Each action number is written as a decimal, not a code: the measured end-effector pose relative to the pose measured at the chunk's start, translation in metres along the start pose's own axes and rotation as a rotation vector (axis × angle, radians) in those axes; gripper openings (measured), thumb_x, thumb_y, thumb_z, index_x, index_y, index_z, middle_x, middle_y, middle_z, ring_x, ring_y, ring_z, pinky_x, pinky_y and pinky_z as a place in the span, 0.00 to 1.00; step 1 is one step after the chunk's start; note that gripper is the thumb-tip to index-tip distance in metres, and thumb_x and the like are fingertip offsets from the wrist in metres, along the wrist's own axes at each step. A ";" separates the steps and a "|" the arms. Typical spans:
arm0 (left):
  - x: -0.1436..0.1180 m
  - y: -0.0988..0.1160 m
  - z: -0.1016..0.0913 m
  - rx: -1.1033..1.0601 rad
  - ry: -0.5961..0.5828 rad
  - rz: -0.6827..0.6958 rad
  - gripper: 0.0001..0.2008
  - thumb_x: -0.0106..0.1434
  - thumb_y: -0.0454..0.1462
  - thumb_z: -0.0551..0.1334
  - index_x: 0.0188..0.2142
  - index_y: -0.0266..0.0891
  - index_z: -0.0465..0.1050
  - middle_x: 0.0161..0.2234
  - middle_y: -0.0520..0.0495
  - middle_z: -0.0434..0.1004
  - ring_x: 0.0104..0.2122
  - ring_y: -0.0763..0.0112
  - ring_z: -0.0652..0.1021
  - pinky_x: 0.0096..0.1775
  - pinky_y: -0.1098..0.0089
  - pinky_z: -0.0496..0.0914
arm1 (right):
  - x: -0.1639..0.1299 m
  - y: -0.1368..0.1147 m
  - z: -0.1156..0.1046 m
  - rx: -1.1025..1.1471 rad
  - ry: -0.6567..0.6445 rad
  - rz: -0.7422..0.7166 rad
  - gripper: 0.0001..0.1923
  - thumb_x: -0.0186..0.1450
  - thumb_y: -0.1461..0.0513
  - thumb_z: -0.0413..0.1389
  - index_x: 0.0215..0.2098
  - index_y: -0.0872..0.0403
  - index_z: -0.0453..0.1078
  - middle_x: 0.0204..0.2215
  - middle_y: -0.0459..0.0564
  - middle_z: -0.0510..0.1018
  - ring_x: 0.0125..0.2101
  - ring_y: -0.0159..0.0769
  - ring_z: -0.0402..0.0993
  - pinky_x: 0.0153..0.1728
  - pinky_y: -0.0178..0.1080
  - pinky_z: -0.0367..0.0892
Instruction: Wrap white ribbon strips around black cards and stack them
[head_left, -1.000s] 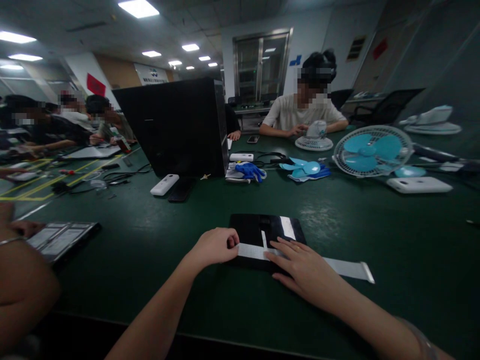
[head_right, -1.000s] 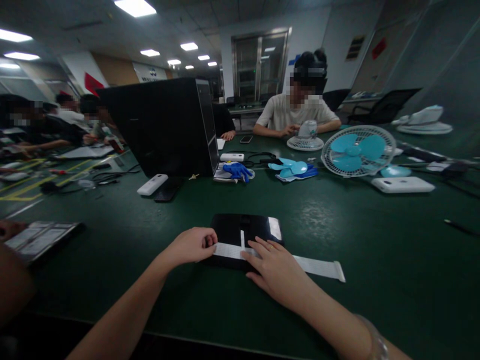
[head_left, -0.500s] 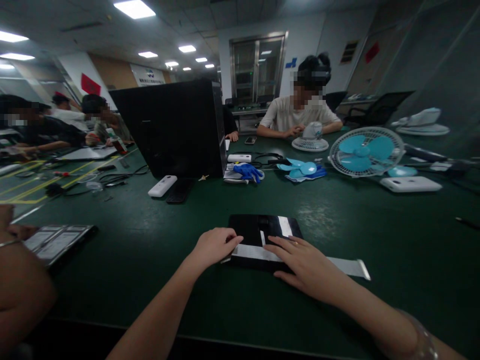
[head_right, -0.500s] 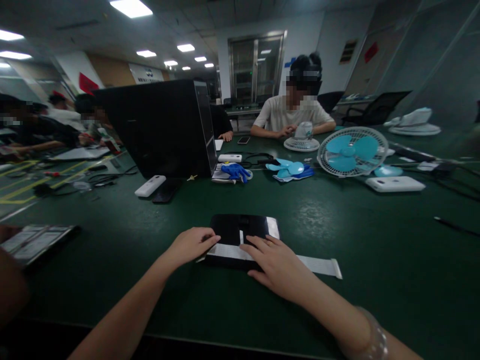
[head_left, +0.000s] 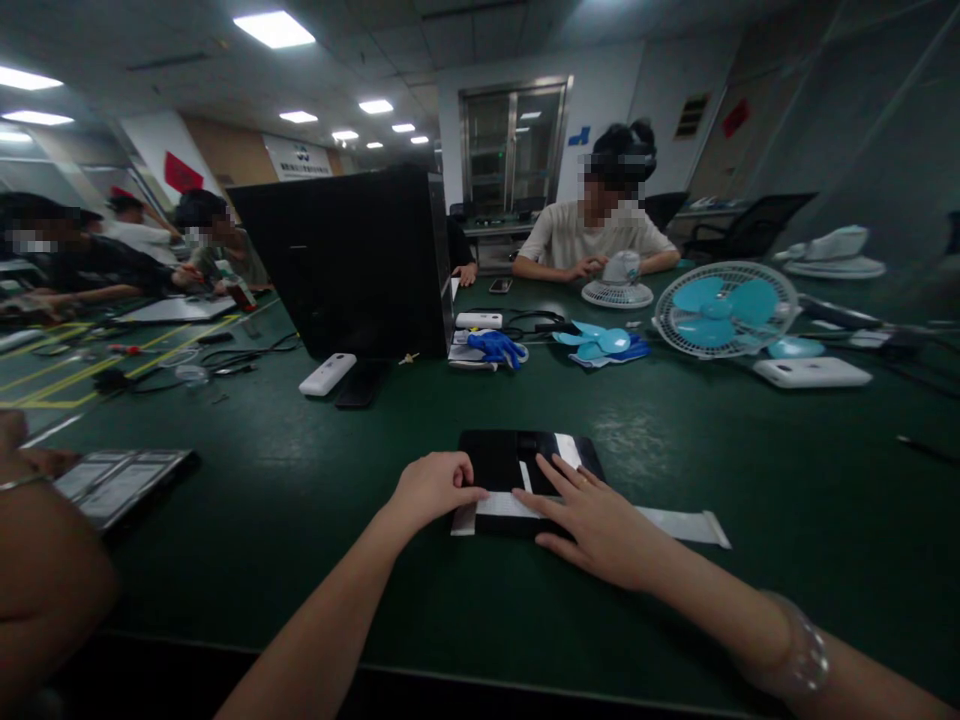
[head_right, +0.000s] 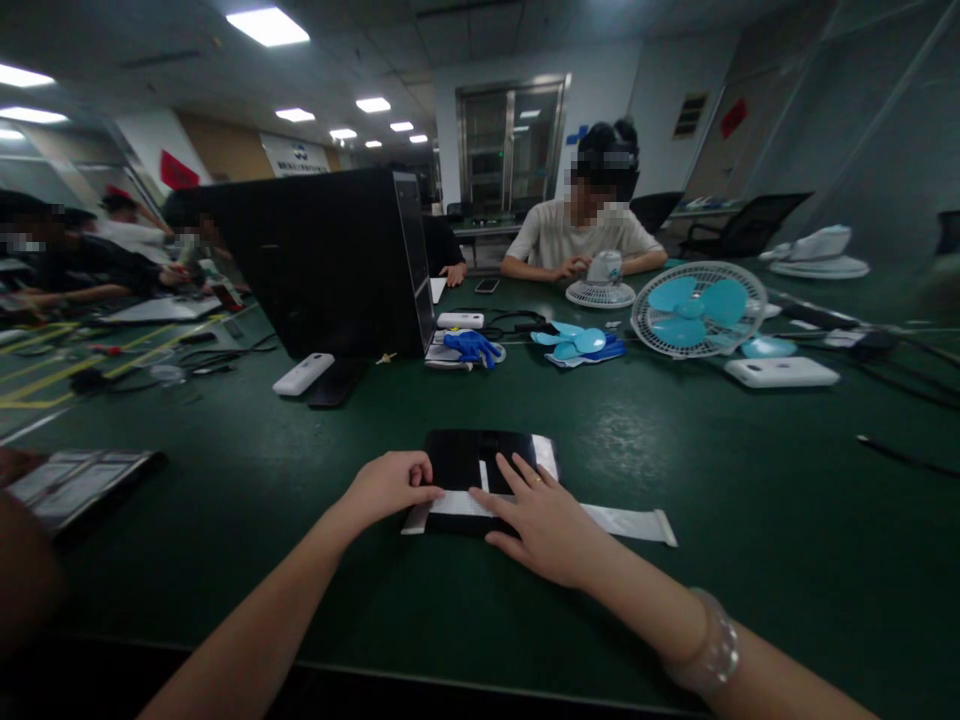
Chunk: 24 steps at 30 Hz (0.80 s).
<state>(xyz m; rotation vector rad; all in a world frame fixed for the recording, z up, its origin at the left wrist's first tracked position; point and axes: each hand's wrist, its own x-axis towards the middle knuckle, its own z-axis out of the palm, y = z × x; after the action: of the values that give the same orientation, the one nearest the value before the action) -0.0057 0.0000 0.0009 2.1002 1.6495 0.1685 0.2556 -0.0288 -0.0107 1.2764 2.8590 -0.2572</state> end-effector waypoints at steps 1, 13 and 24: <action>0.000 0.000 0.000 -0.017 0.015 0.000 0.17 0.58 0.54 0.61 0.34 0.44 0.73 0.31 0.53 0.77 0.29 0.69 0.75 0.26 0.72 0.61 | -0.001 -0.001 0.000 -0.006 0.002 0.000 0.32 0.68 0.43 0.44 0.66 0.42 0.53 0.67 0.55 0.42 0.64 0.59 0.40 0.59 0.63 0.48; 0.003 -0.006 -0.002 -0.103 0.197 -0.041 0.21 0.68 0.50 0.49 0.31 0.41 0.73 0.28 0.51 0.75 0.28 0.69 0.74 0.29 0.71 0.63 | -0.010 0.012 -0.001 -0.064 0.050 -0.005 0.29 0.69 0.44 0.43 0.66 0.39 0.52 0.67 0.55 0.44 0.64 0.58 0.43 0.55 0.66 0.53; 0.003 -0.008 -0.001 -0.202 0.293 0.076 0.25 0.67 0.51 0.49 0.26 0.39 0.75 0.47 0.46 0.73 0.44 0.62 0.74 0.42 0.63 0.69 | -0.099 0.139 0.007 -0.164 0.026 0.478 0.32 0.67 0.42 0.41 0.66 0.41 0.53 0.67 0.56 0.45 0.64 0.57 0.45 0.56 0.63 0.53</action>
<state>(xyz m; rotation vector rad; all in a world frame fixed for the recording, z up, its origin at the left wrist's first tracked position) -0.0120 0.0047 -0.0017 2.0580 1.6330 0.6666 0.4248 -0.0118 -0.0318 1.8672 2.4241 -0.0008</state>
